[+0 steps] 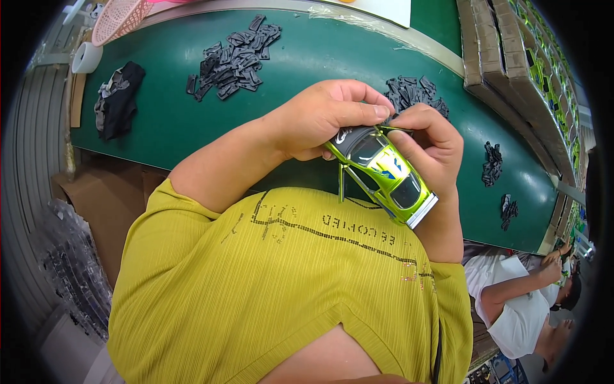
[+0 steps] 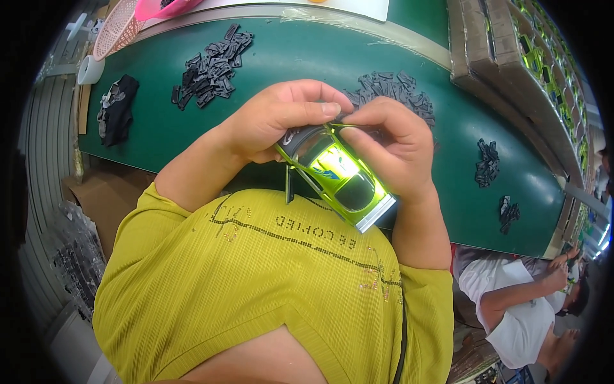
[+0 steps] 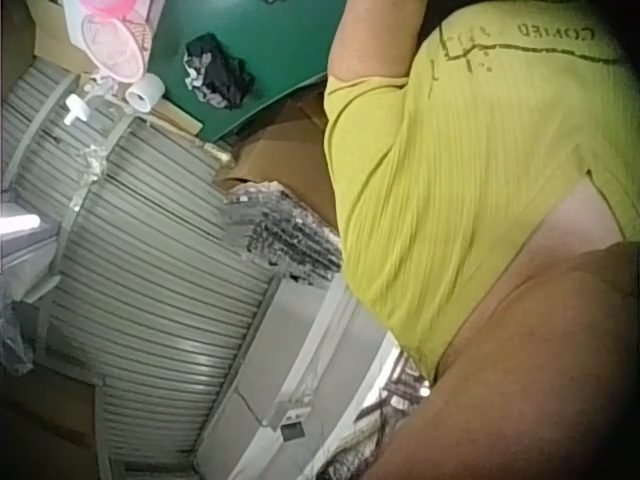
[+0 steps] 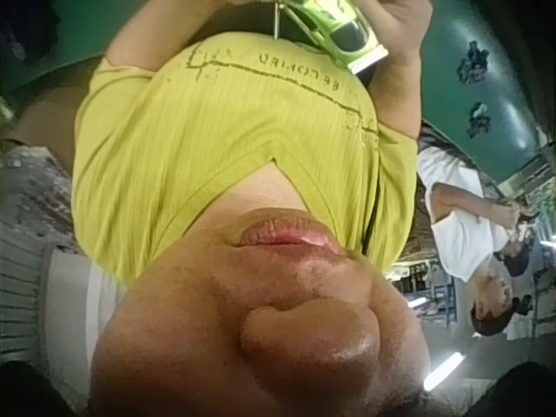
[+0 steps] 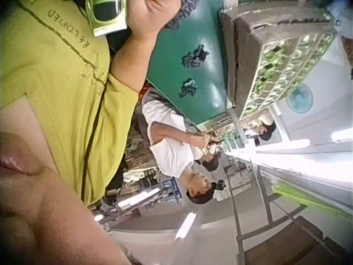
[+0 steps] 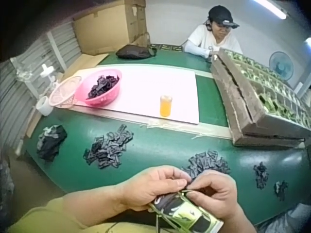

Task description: The person assembles toy car covers by inserting black plastic clips into them by hand, then places the completed covers into a compartment tray.

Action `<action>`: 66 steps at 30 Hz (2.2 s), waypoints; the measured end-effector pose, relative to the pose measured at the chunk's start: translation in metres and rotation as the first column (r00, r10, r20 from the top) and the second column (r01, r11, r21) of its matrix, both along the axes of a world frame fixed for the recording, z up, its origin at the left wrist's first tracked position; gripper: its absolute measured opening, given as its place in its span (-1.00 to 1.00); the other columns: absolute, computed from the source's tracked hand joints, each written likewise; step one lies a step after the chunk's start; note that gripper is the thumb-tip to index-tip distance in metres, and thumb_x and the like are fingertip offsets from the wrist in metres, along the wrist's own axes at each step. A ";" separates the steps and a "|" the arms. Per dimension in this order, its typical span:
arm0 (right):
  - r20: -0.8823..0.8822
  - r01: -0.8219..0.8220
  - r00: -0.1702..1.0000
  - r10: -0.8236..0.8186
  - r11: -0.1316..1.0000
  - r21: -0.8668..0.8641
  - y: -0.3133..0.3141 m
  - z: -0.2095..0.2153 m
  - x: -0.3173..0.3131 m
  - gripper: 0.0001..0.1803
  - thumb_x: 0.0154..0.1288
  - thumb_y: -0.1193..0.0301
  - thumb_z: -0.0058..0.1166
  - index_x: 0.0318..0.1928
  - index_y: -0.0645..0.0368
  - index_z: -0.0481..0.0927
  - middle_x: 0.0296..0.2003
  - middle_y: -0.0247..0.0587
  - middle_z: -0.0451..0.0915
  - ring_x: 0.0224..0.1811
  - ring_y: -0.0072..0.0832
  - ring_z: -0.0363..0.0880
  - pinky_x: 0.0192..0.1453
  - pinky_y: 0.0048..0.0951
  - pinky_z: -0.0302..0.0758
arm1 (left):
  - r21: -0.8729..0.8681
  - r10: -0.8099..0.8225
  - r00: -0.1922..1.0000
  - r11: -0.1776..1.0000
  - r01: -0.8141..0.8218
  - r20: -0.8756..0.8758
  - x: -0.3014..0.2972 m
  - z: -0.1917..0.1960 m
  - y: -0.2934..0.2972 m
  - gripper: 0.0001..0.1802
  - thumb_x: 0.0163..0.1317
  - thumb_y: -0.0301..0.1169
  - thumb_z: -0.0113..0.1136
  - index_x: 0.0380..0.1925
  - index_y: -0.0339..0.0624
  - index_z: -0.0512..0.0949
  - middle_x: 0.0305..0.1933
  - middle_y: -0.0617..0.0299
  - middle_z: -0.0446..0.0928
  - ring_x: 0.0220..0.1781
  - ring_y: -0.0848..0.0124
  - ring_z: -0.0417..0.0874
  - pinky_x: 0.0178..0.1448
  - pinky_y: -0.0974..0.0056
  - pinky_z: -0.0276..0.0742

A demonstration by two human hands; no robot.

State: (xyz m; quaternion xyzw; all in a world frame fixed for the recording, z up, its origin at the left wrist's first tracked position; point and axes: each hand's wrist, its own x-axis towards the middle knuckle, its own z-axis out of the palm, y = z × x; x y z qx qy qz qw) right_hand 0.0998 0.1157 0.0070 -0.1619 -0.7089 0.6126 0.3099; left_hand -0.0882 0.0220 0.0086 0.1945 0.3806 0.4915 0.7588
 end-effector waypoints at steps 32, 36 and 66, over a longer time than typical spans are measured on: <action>-0.028 0.206 0.968 -0.251 0.720 0.663 -0.011 0.000 -0.011 -0.83 0.05 0.61 0.32 -0.30 0.25 0.63 -0.50 -0.08 0.60 -0.51 -0.24 0.58 -0.41 -0.39 0.49 | 0.281 0.465 0.796 0.882 -0.379 -0.387 0.005 -0.004 0.008 -0.66 0.33 -0.21 0.26 -0.15 -0.27 0.49 -0.35 0.21 0.60 -0.46 0.55 0.59 -0.53 0.44 0.48; -0.059 0.222 0.965 -0.256 0.675 0.704 -0.009 0.003 -0.010 -0.80 0.02 0.61 0.36 -0.30 0.27 0.63 -0.48 -0.15 0.58 -0.51 -0.32 0.57 -0.42 -0.44 0.48 | 0.257 0.406 0.776 0.913 -0.318 -0.482 0.002 0.002 0.003 -0.65 0.29 -0.16 0.30 -0.32 -0.23 0.46 -0.42 0.20 0.58 -0.54 0.55 0.56 -0.59 0.48 0.45; -0.111 -0.165 0.980 0.167 0.361 -0.918 -0.012 -0.003 -0.006 -0.76 0.34 0.35 -0.12 -0.43 0.24 0.43 -0.64 -0.30 0.36 -0.73 -0.59 0.19 -0.64 -0.55 0.17 | 0.791 0.706 0.512 0.606 -0.079 -0.489 0.006 -0.019 -0.004 -0.71 0.27 -0.35 0.34 -0.41 -0.18 0.38 -0.46 0.34 0.52 -0.54 0.68 0.44 -0.51 0.53 0.36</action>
